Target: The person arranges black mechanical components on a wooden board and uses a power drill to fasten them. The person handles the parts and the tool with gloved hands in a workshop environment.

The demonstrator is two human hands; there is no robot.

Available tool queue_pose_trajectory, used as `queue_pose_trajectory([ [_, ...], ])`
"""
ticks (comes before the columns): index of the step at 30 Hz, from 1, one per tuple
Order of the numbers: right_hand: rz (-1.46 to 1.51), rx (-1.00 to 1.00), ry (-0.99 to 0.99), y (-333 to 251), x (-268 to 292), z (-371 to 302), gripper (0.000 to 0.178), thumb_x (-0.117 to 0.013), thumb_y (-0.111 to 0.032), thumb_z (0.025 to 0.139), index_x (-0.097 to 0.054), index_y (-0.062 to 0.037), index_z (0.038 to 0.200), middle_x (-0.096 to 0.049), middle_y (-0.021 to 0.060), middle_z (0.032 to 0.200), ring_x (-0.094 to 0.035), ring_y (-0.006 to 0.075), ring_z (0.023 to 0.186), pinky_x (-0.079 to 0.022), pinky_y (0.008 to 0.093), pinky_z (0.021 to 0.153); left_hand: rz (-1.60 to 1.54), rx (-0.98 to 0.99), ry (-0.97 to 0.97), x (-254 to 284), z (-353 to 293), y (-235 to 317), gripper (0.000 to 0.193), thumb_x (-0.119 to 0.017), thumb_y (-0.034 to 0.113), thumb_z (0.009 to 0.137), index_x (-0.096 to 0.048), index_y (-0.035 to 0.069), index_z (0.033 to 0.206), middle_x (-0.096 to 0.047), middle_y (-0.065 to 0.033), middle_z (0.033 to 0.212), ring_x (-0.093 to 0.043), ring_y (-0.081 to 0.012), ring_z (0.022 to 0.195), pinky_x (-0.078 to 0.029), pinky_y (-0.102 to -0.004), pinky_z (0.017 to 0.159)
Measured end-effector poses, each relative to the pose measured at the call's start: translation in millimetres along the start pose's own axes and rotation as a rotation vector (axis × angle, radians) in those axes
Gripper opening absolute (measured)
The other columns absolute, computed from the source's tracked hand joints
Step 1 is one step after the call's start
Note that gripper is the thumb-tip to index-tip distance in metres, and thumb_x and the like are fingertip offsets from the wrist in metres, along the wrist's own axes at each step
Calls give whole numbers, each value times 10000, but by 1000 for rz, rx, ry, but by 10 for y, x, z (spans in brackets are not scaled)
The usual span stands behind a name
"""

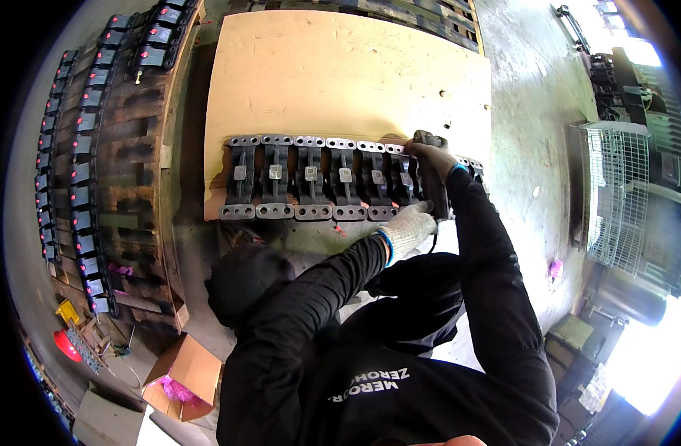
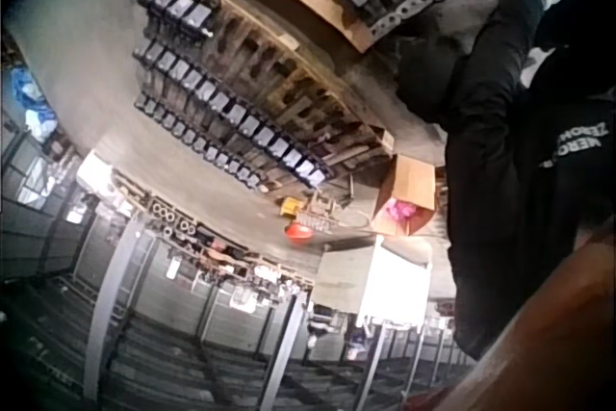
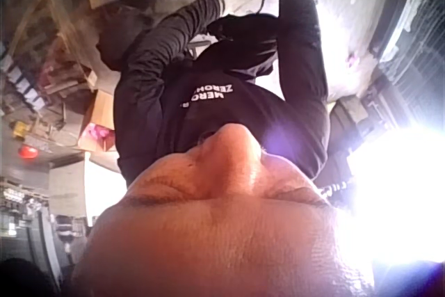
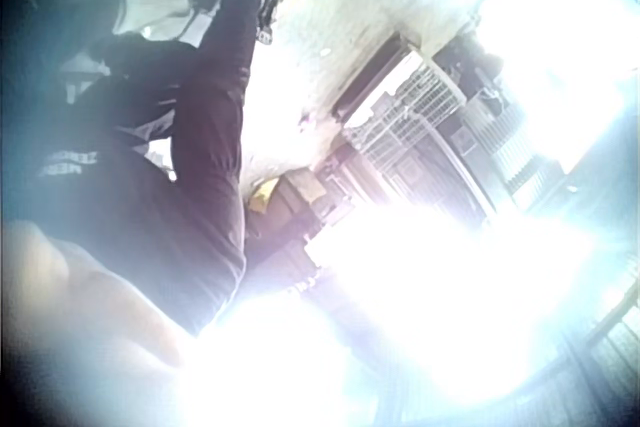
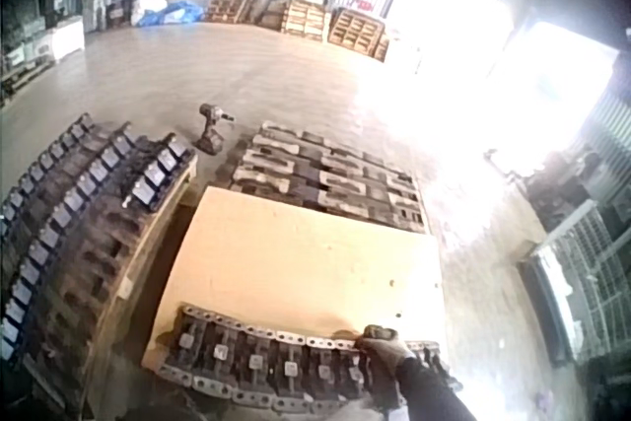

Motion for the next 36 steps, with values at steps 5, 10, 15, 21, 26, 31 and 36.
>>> queue_pose_trajectory([
  [5,78,-91,-47,-324,-120,-374,1082,-884,-382,682,-257,46,1452,-612,210,1140,-668,265,895,-586,390,733,-121,52,72,46,-45,-52,476,-629,135,853,-577,3,1308,-649,-223,1145,-606,-335,1105,-462,-356,980],
  [10,88,-73,-75,-363,-125,-492,1016,-899,-308,693,-288,7,1441,-615,193,1124,-672,254,853,-587,369,692,-103,137,0,-19,-129,-7,524,-621,119,869,-534,-6,1371,-657,-205,1128,-615,-284,1056,-480,-332,950],
  [15,69,-68,-7,-136,34,-254,1064,-919,-353,679,-297,8,1464,-612,198,1181,-658,251,956,-580,354,785,-257,12,-19,-88,126,-226,367,-620,116,895,-583,-12,1237,-609,-136,894,-614,-254,888,-508,-329,833],
  [21,43,42,-40,-345,-170,-479,1062,-917,-379,655,-338,32,1445,-608,197,1206,-634,257,1045,-554,363,873,-321,52,-87,-135,198,-509,323,-631,116,893,-588,-8,1188,-597,-120,885,-609,-236,883,-500,-301,822],
  [26,48,-97,-28,-21,31,-217,1033,-919,-362,653,-353,23,1426,-610,194,1192,-632,256,1044,-552,370,874,-146,35,38,-76,-125,7,438,-608,100,896,-554,-18,1314,-633,-149,982,-615,-237,919,-503,-306,845],
  [31,107,-11,-20,-225,-149,-420,969,-902,-366,667,-381,15,1390,-620,183,1141,-650,256,954,-569,362,795,-147,44,35,-64,-32,-193,544,-596,79,866,-511,-47,1388,-646,-165,1144,-610,-241,1021,-476,-304,943],
  [36,-44,-48,-77,-47,128,-270,405,-736,-413,857,-659,-51,1020,-639,117,904,-652,217,707,-549,373,609,-316,-12,-9,-179,-91,-75,520,-570,40,881,-517,-32,1394,-625,-108,1262,-579,-217,1133,-426,-281,1023],
])
Point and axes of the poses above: each hand's wrist, its own z-axis towards the middle knuckle, its own x-axis out of the back of the hand, y = z × x, the point moved 7 cm from there along z, towards the middle knuckle
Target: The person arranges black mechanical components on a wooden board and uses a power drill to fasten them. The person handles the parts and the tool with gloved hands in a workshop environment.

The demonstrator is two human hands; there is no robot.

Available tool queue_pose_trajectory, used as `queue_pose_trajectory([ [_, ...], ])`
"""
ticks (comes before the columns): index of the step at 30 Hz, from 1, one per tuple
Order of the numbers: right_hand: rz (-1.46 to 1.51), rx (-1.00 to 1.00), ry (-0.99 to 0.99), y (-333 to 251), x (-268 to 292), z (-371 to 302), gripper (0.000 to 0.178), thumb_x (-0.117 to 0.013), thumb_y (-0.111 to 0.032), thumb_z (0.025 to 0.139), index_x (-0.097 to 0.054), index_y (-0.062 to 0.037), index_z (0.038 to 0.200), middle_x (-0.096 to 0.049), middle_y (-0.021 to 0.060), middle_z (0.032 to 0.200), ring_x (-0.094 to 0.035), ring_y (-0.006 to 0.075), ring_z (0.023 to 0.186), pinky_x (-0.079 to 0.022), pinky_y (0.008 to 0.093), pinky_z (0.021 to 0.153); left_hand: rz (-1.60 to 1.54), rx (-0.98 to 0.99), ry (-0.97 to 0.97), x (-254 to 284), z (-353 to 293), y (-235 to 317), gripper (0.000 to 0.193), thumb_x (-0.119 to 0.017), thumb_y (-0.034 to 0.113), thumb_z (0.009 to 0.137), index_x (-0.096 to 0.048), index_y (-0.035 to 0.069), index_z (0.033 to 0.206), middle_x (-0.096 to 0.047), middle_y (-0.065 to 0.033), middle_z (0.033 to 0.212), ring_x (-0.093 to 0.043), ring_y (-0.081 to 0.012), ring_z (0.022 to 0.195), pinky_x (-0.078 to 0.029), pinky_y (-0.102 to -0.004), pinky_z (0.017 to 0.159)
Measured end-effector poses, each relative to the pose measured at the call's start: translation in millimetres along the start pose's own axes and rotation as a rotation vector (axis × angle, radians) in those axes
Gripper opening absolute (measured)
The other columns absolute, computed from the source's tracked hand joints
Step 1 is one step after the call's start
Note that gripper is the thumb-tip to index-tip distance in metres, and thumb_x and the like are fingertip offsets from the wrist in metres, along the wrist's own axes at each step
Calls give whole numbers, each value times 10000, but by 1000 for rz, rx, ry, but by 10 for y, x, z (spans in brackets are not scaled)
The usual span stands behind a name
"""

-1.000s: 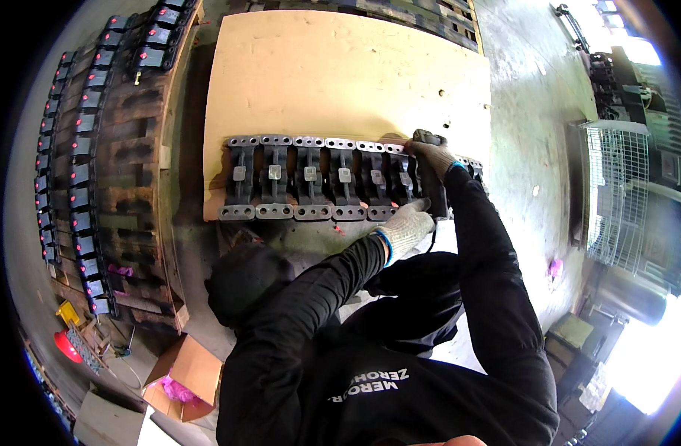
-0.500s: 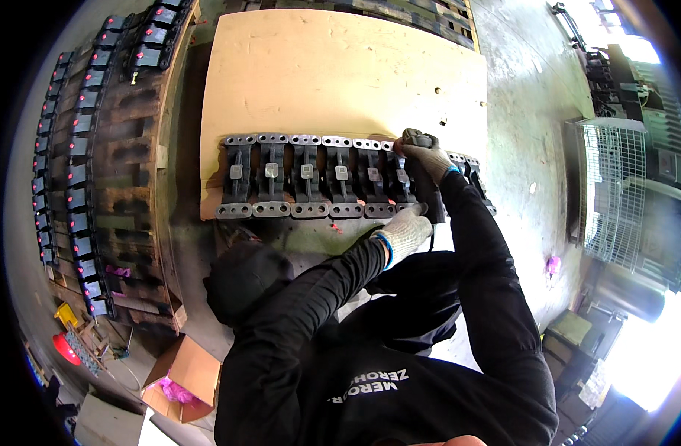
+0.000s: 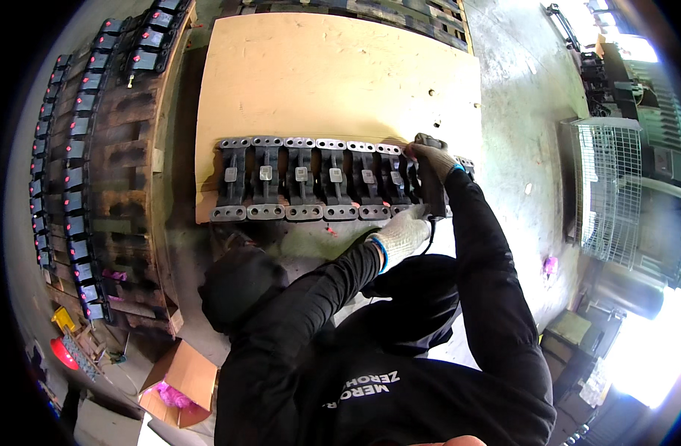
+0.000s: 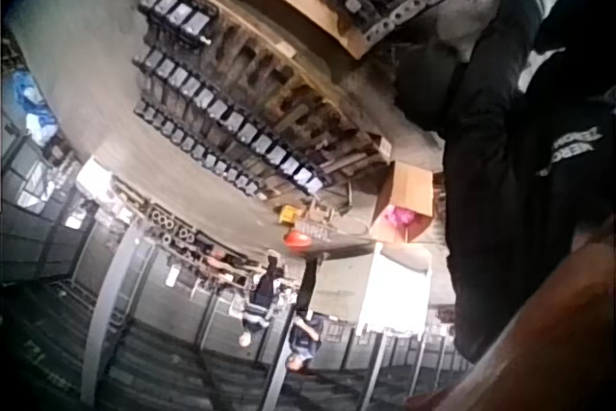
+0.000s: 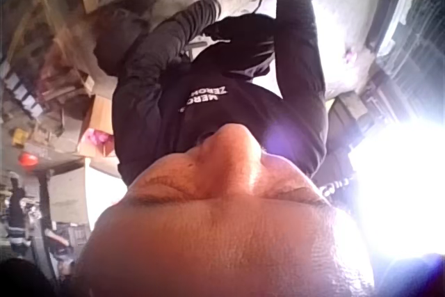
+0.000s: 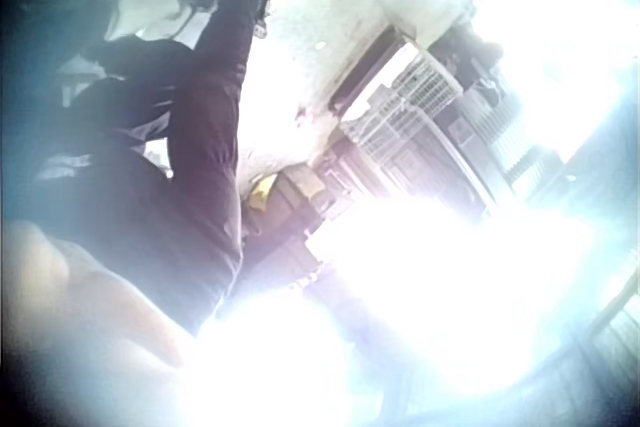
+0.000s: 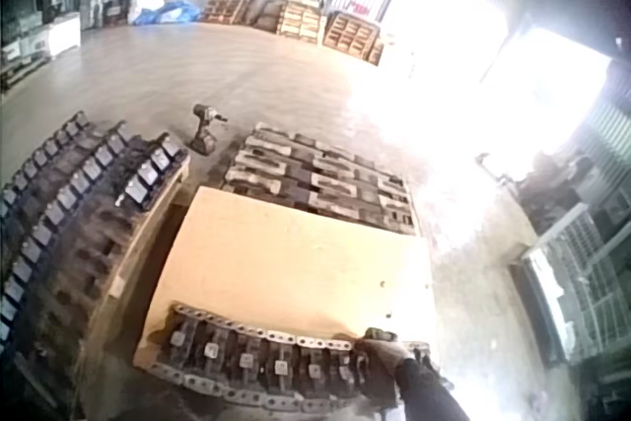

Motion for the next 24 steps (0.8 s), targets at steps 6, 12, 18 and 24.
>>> queue_pose_trajectory([
  [6,284,1,-54,212,179,120,771,-843,-319,743,-407,-12,1300,-632,160,995,-662,238,736,-576,375,653,91,-34,192,228,32,-154,459,-530,12,879,-582,5,1335,-658,-85,1221,-604,-201,1069,-473,-293,944],
  [12,232,-110,48,2,184,-279,1021,-897,-314,684,-283,10,1432,-623,211,1050,-676,248,753,-591,383,612,44,16,230,148,-150,95,420,-573,26,879,-605,7,1297,-660,-96,1210,-599,-198,1136,-464,-286,961],
  [18,214,-40,40,-91,141,-297,1062,-908,-366,663,-280,27,1424,-620,203,1059,-667,250,757,-584,376,632,-23,26,208,202,-120,-68,421,-571,-46,876,-597,-5,1294,-648,-94,1210,-613,-191,1119,-486,-283,977],
  [24,146,-73,-16,3,102,-135,1104,-902,-406,657,-272,59,1436,-611,185,1100,-656,246,875,-572,360,707,-62,-12,197,199,-132,-43,427,-536,-92,860,-608,-4,1271,-652,-73,1179,-633,-168,1056,-514,-268,933],
])
Point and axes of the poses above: each hand's wrist, its own z-axis towards the middle knuckle, its own x-axis out of the back of the hand, y = z × x, the point moved 7 cm from there along z, towards the middle knuckle
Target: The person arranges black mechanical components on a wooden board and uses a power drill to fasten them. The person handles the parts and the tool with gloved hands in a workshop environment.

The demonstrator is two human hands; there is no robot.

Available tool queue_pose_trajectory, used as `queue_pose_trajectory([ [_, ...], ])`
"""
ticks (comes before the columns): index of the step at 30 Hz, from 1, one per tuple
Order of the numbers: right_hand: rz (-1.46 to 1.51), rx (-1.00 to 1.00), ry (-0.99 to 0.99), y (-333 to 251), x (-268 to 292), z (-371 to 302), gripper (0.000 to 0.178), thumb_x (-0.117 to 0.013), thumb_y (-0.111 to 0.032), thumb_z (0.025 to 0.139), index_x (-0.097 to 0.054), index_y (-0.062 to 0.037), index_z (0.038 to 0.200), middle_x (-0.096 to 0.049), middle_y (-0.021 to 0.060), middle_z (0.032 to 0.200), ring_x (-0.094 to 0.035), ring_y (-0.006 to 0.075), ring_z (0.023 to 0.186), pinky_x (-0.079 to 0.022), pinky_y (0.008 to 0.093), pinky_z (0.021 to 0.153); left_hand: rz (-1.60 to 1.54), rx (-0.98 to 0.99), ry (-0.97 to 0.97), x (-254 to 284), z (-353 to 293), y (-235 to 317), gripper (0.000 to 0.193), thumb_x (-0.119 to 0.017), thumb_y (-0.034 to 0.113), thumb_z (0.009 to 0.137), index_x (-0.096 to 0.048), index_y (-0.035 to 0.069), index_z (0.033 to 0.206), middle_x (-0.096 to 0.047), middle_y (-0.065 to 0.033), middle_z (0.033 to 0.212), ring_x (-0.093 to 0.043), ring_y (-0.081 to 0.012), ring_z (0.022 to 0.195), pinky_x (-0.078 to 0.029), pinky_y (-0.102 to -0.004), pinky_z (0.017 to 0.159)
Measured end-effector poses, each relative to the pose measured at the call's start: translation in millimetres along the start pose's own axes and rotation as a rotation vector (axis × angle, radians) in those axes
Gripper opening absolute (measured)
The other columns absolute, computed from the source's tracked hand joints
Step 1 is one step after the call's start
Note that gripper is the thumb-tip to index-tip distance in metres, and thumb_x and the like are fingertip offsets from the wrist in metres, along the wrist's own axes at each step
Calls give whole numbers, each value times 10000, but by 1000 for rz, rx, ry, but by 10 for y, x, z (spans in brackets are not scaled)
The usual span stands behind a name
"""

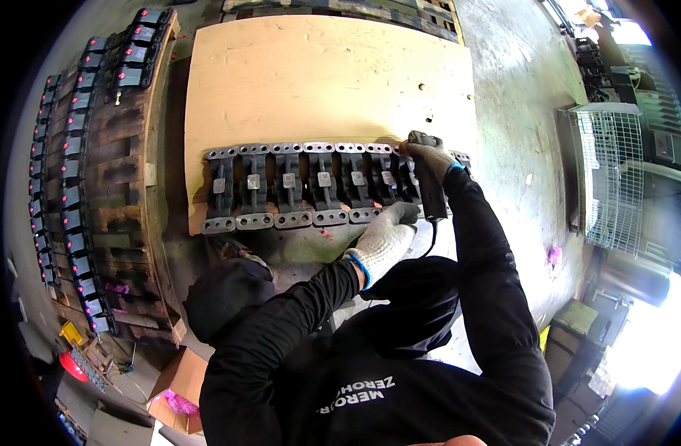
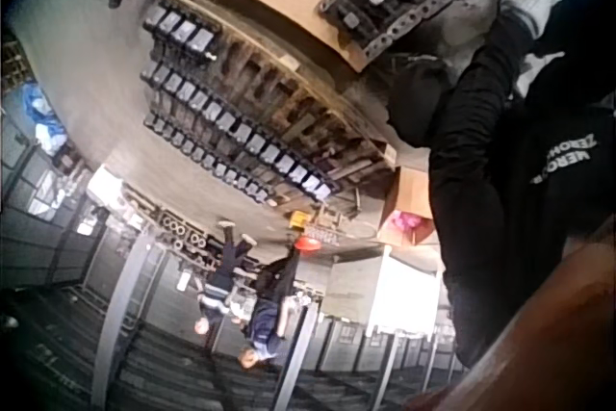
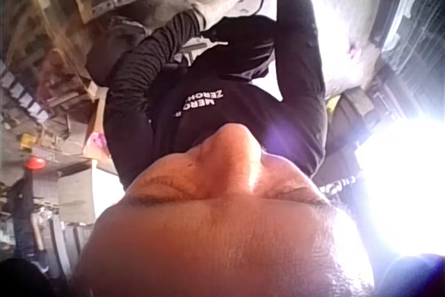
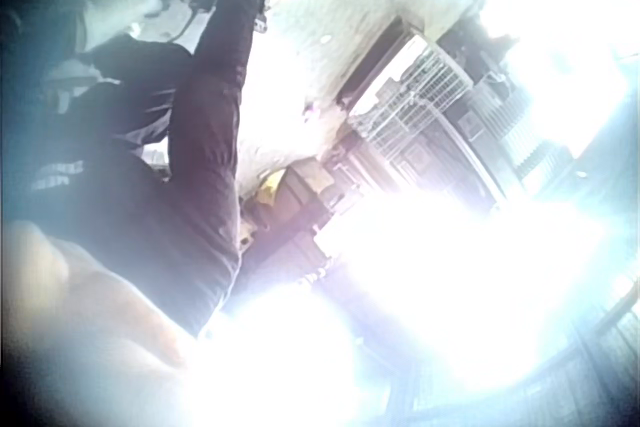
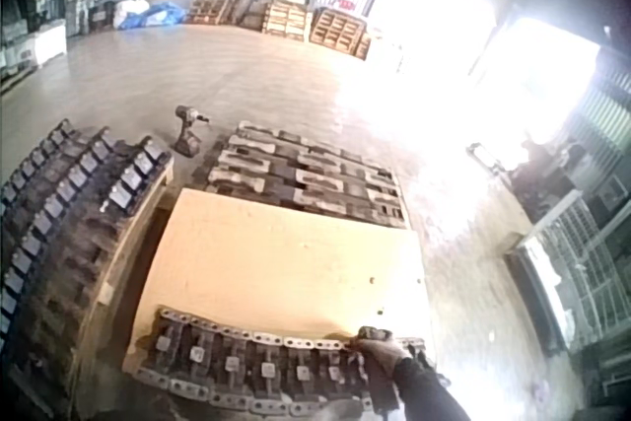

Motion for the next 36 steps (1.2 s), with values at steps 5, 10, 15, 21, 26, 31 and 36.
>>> queue_pose_trajectory([
  [5,-59,42,77,126,141,223,1084,-894,-414,655,-287,61,1417,-610,184,1117,-645,232,923,-565,341,757,50,-22,-18,-32,-22,-2,429,-524,-107,857,-607,-14,1267,-656,-70,1170,-633,-163,1058,-516,-257,934],
  [10,-30,31,65,21,-28,136,1068,-898,-389,655,-287,83,1392,-602,179,1123,-642,226,921,-562,339,772,87,-74,-7,-11,-16,1,439,-521,-115,849,-607,-13,1267,-656,-76,1181,-631,-166,1073,-513,-264,951],
  [15,-18,90,41,-32,-52,139,1046,-899,-377,648,-304,84,1374,-596,187,1104,-648,230,850,-572,351,706,106,-114,-19,24,25,-43,434,-518,-99,853,-601,-21,1272,-651,-80,1198,-626,-175,1088,-502,-280,976],
  [21,-6,61,54,-6,-28,86,1039,-899,-374,657,-308,78,1383,-593,183,1137,-644,256,949,-575,362,758,81,-112,-27,-36,-95,161,439,-509,-74,863,-604,11,1283,-646,-80,1211,-624,-177,1087,-493,-284,980],
  [26,11,61,57,28,-34,45,1047,-895,-376,673,-298,69,1409,-585,199,1186,-648,258,950,-570,360,792,164,-90,-9,-14,-77,143,468,-529,-59,862,-588,2,1322,-641,-103,1260,-618,-197,1138,-486,-295,1006],
  [31,67,29,-12,18,-172,-14,1061,-895,-371,673,-275,56,1419,-584,195,1150,-640,258,997,-568,378,807,121,-67,-2,8,-75,46,456,-523,-65,862,-601,9,1305,-647,-87,1240,-615,-187,1132,-485,-294,1005],
  [36,46,33,2,-103,-171,-35,999,-880,-374,692,-302,35,1396,-591,185,1070,-661,253,832,-581,355,709,16,-18,-7,-1,-139,96,466,-522,-82,857,-602,13,1306,-648,-85,1229,-616,-182,1131,-485,-279,999],
])
Point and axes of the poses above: each hand's wrist, its own z-axis towards the middle knuckle, its own x-axis out of the back of the hand, y = z × x, the point moved 7 cm from there along z, towards the middle knuckle
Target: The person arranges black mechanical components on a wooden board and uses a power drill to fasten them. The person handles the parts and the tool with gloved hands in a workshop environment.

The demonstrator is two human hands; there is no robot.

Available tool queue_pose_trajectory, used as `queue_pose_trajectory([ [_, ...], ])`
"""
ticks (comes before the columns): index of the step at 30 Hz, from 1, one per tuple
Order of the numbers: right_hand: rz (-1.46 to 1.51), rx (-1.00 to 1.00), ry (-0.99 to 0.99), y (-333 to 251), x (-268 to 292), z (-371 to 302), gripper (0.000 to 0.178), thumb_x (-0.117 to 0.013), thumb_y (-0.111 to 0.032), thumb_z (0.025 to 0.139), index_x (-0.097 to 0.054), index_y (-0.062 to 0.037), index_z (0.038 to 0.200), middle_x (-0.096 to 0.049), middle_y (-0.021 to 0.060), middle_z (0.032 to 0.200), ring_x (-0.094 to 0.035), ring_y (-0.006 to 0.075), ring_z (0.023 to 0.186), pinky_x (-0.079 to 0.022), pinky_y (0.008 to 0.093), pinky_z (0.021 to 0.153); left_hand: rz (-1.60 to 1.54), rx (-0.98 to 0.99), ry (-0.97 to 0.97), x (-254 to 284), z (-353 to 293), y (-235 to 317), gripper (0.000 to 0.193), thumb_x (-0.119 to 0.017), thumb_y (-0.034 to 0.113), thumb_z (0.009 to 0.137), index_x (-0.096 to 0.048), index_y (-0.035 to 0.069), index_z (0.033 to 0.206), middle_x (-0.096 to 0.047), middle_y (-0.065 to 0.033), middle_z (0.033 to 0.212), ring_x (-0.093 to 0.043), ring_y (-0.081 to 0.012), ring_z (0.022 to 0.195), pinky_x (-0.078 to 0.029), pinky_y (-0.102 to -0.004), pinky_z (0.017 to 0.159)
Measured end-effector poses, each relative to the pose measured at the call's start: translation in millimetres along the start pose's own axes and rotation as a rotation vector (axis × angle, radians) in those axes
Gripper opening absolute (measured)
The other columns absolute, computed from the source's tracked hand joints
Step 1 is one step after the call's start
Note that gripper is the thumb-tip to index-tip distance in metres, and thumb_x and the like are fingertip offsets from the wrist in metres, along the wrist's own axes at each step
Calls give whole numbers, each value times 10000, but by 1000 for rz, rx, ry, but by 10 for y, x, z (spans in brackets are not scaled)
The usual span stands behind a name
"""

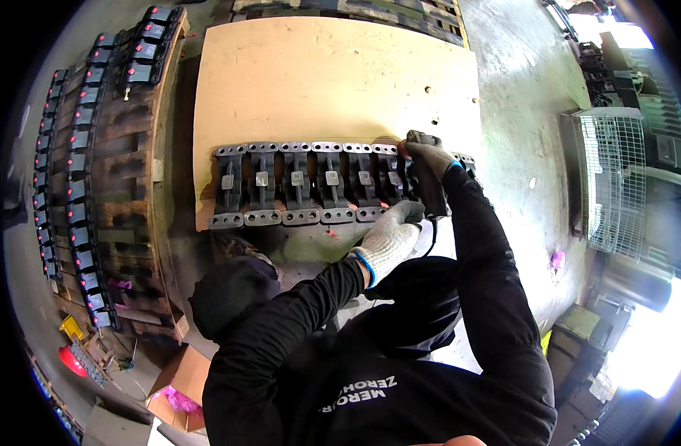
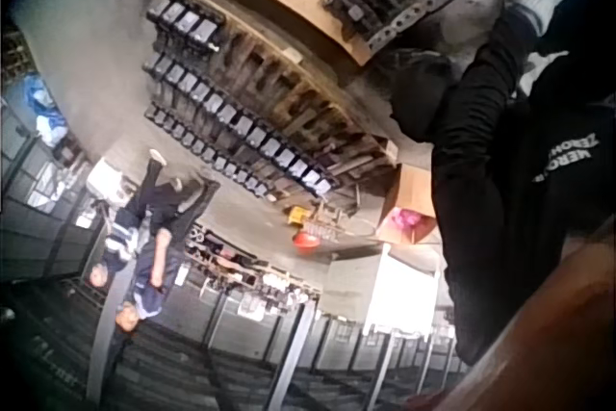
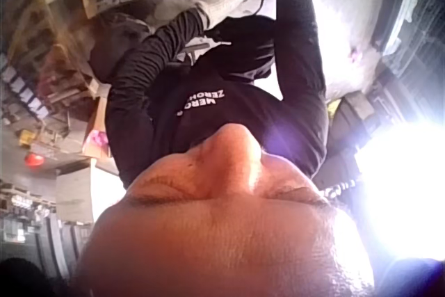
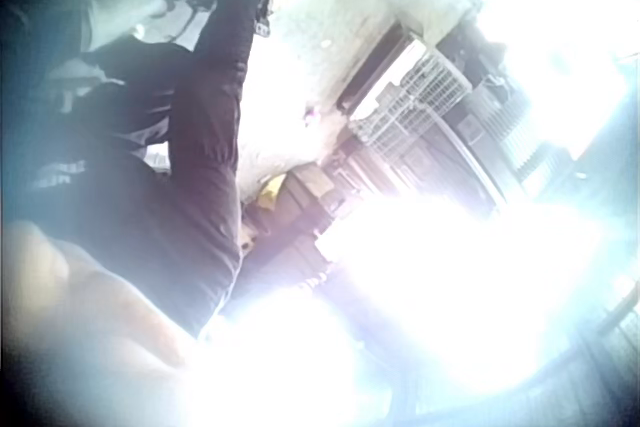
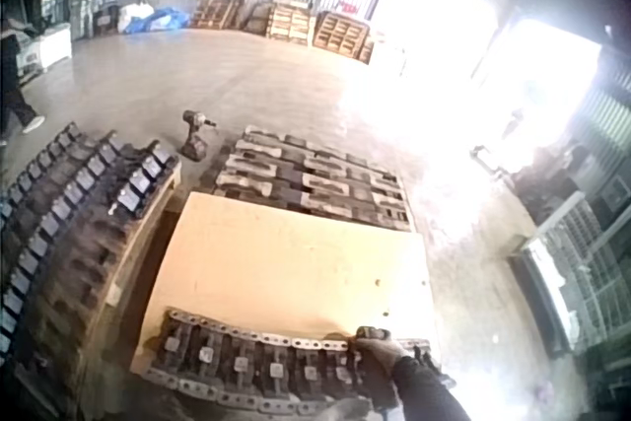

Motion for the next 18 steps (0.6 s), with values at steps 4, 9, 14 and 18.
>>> queue_pose_trajectory([
  [4,-210,143,-45,139,120,247,497,-716,-421,831,-584,-43,1127,-610,154,1010,-626,247,731,-540,370,636,42,-23,-10,-24,32,38,466,-526,-84,859,-597,2,1311,-645,-105,1255,-614,-196,1159,-478,-278,1010],
  [9,-196,177,-55,-112,161,-13,336,-672,-387,858,-666,-67,959,-603,72,916,-574,213,713,-490,371,660,170,-163,-14,-90,100,145,394,-516,-23,881,-623,15,1258,-676,-92,1160,-627,-179,1067,-498,-280,928],
  [14,-1003,837,-98,-266,31,26,198,-580,-253,918,-680,-83,928,-573,117,928,-541,289,892,-449,410,784,212,-260,60,-101,222,-37,165,-594,50,916,-658,46,1068,-672,-52,1007,-628,-162,946,-513,-254,869],
  [18,-378,595,-196,61,29,306,119,-592,-186,874,-665,-103,830,-556,72,813,-532,248,833,-424,370,740,238,-257,76,-94,187,121,330,-521,-14,896,-641,-7,1203,-690,-104,1110,-621,-215,1082,-478,-296,986],
])
Point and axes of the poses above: each hand's wrist, its own z-axis towards the middle knuckle, its own x-axis out of the back of the hand, y = z × x, the point moved 7 cm from there along z, towards the middle knuckle
